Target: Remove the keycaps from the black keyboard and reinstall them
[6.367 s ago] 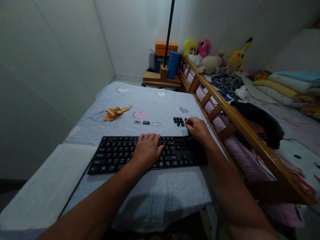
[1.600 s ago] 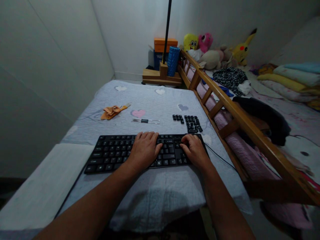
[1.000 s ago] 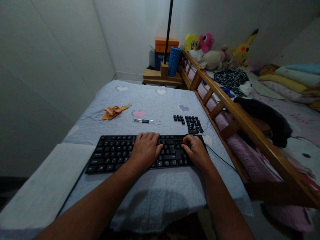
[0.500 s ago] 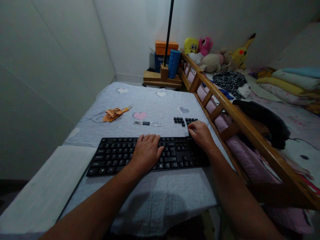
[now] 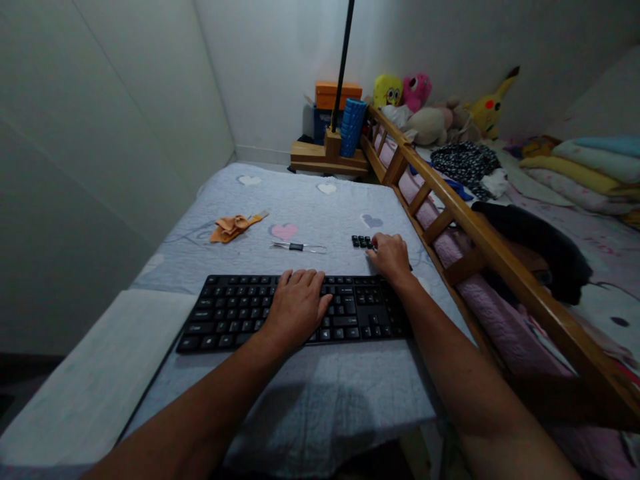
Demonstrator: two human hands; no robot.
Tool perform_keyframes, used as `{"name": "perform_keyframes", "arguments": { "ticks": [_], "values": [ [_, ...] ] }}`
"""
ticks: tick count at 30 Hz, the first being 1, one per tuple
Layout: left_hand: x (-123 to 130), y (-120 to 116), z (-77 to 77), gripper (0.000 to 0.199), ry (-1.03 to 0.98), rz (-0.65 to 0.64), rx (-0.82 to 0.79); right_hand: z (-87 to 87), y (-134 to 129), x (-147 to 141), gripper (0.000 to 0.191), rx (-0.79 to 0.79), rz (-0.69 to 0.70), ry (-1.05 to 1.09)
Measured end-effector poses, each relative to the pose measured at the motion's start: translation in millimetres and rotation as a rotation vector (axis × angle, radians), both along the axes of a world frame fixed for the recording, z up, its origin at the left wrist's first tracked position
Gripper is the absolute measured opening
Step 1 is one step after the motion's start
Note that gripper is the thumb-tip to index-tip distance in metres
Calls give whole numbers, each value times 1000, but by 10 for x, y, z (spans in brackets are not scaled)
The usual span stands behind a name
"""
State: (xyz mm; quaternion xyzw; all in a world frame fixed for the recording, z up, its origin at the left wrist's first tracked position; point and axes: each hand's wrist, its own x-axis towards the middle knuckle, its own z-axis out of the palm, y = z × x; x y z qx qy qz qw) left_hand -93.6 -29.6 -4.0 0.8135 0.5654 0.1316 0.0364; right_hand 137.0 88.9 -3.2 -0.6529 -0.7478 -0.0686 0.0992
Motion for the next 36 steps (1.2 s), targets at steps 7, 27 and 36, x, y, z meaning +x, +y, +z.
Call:
{"name": "perform_keyframes", "arguments": {
  "ticks": [7, 27, 36],
  "values": [
    [1, -7, 0, 37, -1, -2, 9, -4, -22, -35, 12, -14, -13, -17],
    [-8, -2, 0, 36, 12, -6, 15, 407, -772, 161, 15, -166, 154, 510],
    [-1, 3, -6, 38, 20, -3, 14, 183, -1113, 133, 11, -140, 173, 407]
  ]
}}
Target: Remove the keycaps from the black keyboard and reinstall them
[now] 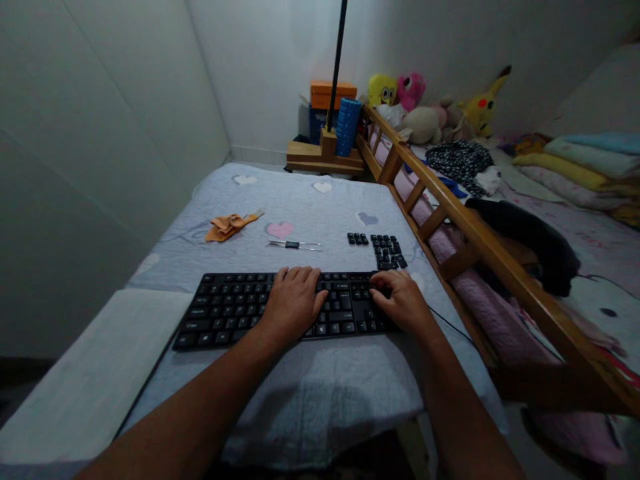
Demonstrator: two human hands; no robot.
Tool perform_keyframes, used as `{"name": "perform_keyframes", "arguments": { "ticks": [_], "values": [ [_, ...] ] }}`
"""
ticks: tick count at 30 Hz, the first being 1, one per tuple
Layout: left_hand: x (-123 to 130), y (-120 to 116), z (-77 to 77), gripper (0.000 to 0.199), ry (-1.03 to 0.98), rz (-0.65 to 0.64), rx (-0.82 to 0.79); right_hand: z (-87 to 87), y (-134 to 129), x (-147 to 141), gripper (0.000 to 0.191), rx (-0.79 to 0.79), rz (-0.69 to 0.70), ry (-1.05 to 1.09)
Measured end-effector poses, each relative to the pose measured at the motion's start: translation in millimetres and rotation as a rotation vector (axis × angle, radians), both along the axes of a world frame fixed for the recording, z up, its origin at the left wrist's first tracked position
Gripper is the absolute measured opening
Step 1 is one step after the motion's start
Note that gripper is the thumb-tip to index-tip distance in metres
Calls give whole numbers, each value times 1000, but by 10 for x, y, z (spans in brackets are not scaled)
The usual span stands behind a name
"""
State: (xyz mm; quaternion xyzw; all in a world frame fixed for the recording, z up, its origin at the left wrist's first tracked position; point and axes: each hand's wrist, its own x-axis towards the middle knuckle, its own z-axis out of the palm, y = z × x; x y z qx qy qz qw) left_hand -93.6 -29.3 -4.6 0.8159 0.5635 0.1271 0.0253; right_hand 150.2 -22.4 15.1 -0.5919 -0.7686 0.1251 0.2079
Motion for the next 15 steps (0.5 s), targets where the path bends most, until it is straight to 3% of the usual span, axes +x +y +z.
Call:
{"name": "perform_keyframes", "arguments": {
  "ticks": [6, 15],
  "values": [
    [3, -2, 6, 38, 12, 2, 2, -83, -36, 5, 9, 38, 23, -24],
    [3, -6, 18, 37, 12, 0, 2, -123, -56, 105, 6, -27, 31, 75]
  ]
}}
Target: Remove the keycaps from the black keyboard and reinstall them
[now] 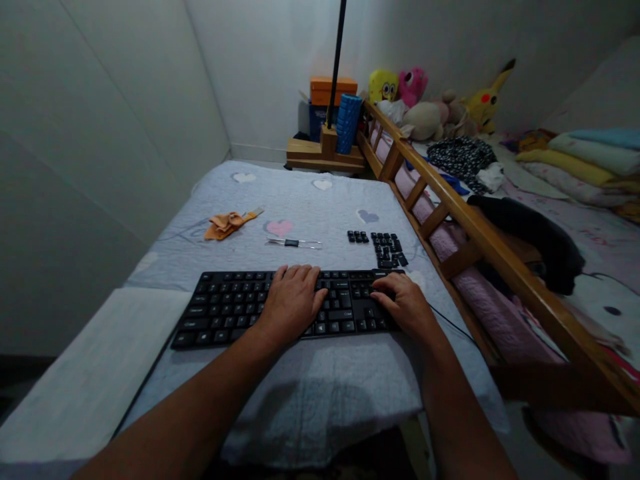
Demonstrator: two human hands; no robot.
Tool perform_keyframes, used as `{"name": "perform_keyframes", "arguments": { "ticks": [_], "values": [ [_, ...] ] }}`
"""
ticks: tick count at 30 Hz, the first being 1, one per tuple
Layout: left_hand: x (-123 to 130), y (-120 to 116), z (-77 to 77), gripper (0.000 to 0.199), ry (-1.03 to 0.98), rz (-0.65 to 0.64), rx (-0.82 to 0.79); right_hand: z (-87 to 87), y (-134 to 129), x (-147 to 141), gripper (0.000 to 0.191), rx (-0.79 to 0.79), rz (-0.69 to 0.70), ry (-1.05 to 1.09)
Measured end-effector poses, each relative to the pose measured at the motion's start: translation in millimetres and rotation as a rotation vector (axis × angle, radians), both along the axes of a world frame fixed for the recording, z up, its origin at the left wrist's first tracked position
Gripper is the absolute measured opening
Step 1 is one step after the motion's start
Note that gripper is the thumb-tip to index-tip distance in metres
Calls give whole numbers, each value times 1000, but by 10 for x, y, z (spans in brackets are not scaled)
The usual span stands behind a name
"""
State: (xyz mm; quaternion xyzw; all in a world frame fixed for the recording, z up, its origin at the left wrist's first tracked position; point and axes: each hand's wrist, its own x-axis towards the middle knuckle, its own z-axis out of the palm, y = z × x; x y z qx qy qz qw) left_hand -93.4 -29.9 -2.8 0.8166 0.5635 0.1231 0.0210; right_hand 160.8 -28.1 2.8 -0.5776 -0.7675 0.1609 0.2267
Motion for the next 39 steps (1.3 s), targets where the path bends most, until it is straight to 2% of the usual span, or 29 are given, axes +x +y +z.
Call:
{"name": "perform_keyframes", "arguments": {
  "ticks": [11, 19, 28, 39],
  "values": [
    [-9, 5, -41, 38, -3, -9, 23, -13, -5, 23, 6, -28, 30, 30],
    [4, 4, -3, 39, -8, -5, -1, -16, -5, 13, 5, -32, 30, 54],
    [-6, -2, -8, 39, -9, -2, -5, -9, -14, 22, 15, -15, 40, 94],
    [-7, 1, -1, 37, -4, -4, -4, -44, 26, 5, 11, -61, -13, 176]
  ]
}}
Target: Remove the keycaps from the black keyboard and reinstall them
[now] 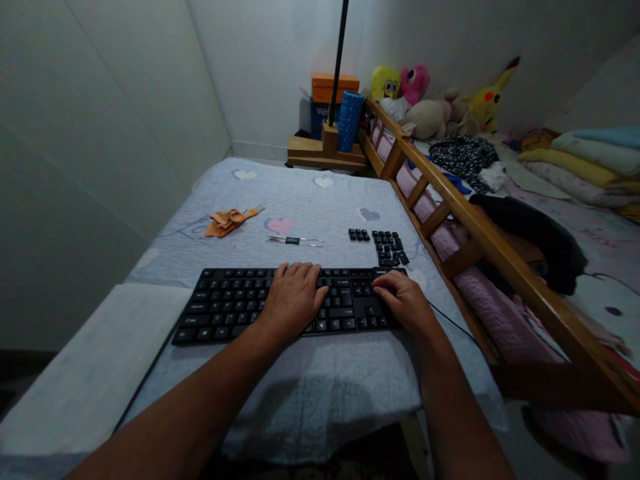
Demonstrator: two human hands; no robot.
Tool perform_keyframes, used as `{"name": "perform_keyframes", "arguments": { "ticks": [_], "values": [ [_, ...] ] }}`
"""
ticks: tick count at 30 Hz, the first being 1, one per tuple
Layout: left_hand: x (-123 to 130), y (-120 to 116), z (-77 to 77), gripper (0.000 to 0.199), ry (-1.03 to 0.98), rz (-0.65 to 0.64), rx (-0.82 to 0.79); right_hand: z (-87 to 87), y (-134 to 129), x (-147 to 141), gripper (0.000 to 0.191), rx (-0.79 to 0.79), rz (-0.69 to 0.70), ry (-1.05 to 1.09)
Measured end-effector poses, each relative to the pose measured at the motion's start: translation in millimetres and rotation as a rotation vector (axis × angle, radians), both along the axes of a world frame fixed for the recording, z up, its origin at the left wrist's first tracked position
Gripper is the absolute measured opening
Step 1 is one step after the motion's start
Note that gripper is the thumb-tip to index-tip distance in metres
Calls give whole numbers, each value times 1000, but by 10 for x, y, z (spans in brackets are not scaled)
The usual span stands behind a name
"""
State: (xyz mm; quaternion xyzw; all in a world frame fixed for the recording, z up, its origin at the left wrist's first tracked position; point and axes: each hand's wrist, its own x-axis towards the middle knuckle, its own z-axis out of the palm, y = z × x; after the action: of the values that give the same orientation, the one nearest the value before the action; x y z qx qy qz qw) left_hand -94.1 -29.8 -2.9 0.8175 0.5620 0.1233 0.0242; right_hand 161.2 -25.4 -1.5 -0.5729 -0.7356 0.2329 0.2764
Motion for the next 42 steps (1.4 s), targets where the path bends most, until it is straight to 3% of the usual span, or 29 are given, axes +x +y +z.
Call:
{"name": "perform_keyframes", "arguments": {
  "ticks": [42],
  "values": [
    [-4, 5, -21, 38, -27, -7, 0, -9, 17, -52, 13, 12, -4, -51]
  ]
}}
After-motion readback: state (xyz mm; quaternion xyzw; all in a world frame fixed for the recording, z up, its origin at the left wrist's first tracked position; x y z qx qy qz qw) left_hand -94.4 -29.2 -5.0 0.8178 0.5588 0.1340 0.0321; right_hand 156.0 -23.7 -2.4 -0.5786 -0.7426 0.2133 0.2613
